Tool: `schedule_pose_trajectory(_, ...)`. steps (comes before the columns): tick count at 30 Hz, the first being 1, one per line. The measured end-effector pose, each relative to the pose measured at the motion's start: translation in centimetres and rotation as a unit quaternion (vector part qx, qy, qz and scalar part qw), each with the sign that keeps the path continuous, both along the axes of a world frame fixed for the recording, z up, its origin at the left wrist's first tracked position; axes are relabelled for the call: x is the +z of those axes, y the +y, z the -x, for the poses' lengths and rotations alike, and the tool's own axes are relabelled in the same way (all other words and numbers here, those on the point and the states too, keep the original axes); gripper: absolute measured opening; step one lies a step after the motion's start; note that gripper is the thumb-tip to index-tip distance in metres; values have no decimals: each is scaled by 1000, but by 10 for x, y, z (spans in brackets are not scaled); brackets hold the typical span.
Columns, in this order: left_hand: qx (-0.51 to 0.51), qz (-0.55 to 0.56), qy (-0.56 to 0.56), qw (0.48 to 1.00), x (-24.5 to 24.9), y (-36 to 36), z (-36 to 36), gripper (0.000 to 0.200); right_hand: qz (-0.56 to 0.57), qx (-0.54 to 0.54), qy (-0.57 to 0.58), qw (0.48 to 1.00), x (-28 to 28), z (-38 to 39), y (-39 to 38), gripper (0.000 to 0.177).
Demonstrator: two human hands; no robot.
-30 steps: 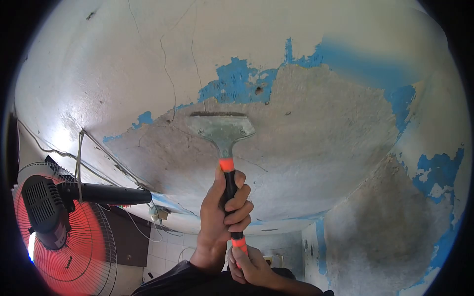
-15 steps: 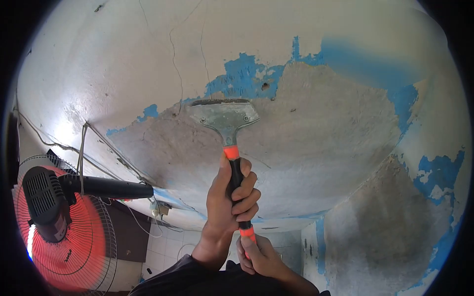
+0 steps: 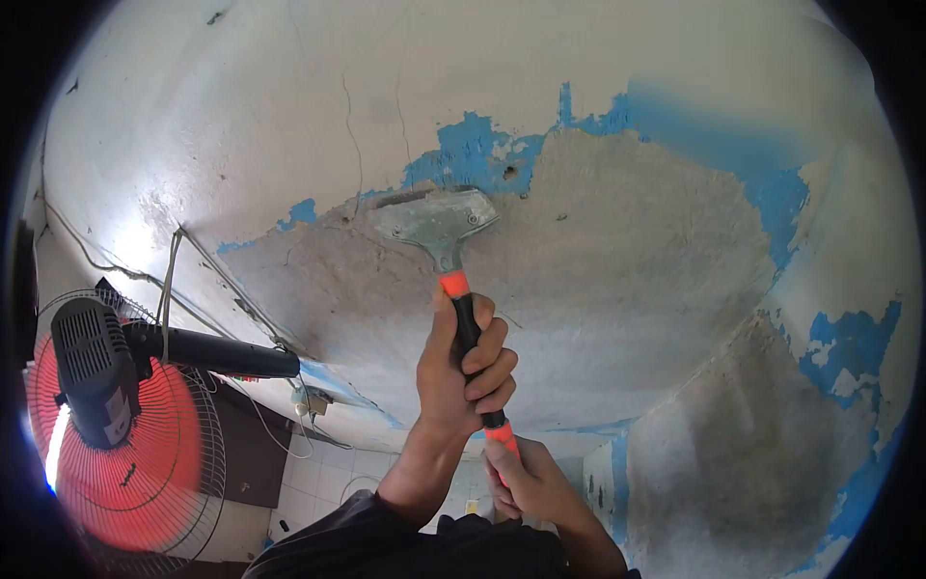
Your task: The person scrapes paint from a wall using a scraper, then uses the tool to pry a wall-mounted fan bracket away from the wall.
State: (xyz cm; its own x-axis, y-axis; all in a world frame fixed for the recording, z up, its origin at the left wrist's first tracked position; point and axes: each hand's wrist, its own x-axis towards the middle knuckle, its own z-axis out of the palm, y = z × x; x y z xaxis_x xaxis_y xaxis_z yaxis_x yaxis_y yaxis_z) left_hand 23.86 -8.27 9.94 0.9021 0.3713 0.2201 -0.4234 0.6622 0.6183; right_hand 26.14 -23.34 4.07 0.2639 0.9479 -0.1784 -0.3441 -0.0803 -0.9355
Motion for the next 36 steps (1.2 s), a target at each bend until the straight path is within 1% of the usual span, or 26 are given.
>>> schedule_pose_trajectory(3,-8,17,-8,1000,-7,-5,-1,48,0,-24,22,999,1,8,-8,47)
schedule_pose_trajectory(9,17,1,-22,1000,-3,-9,-9,47,-22,-14,-1,1000,1,-6,-7,48)
schedule_pose_trajectory(12,15,11,-26,999,-10,-15,-9,47,-21,-14,5,1000,-6,-4,-15,42)
schedule_pose_trajectory(15,16,9,-48,999,-8,-14,-12,46,0,-14,8,1000,11,-11,-11,43)
schedule_pose_trajectory(17,16,17,-58,998,-3,-14,-16,45,-9,-19,2,1000,4,-13,-14,44)
schedule_pose_trajectory(20,9,26,-51,998,-14,-18,-13,45,-7,-23,0,1000,-3,-6,-21,45)
schedule_pose_trajectory(22,21,17,-67,997,-3,-13,-18,45,-2,-18,-18,1000,5,-13,-17,46)
schedule_pose_trajectory(24,32,19,-60,997,-4,-14,-16,45,18,-6,-30,999,19,-20,-10,46)
schedule_pose_trajectory(27,35,15,-57,998,-2,-15,-19,45,-14,-23,-30,999,2,-21,-14,46)
schedule_pose_trajectory(29,23,14,-49,998,-12,-19,-16,46,-3,-25,-20,999,-6,-13,-18,46)
schedule_pose_trajectory(30,18,22,-50,998,-10,-19,-16,46,-1,-27,-17,999,-5,-13,-17,46)
schedule_pose_trajectory(33,60,-10,-28,998,7,-16,-18,46,-7,1,-49,999,14,-24,-10,47)
schedule_pose_trajectory(34,55,-10,-25,998,6,-16,-18,46,-7,-16,-55,998,10,-21,-11,47)
schedule_pose_trajectory(36,49,-7,-18,999,-3,-17,-16,45,-2,-15,-23,1000,-1,-17,-13,47)
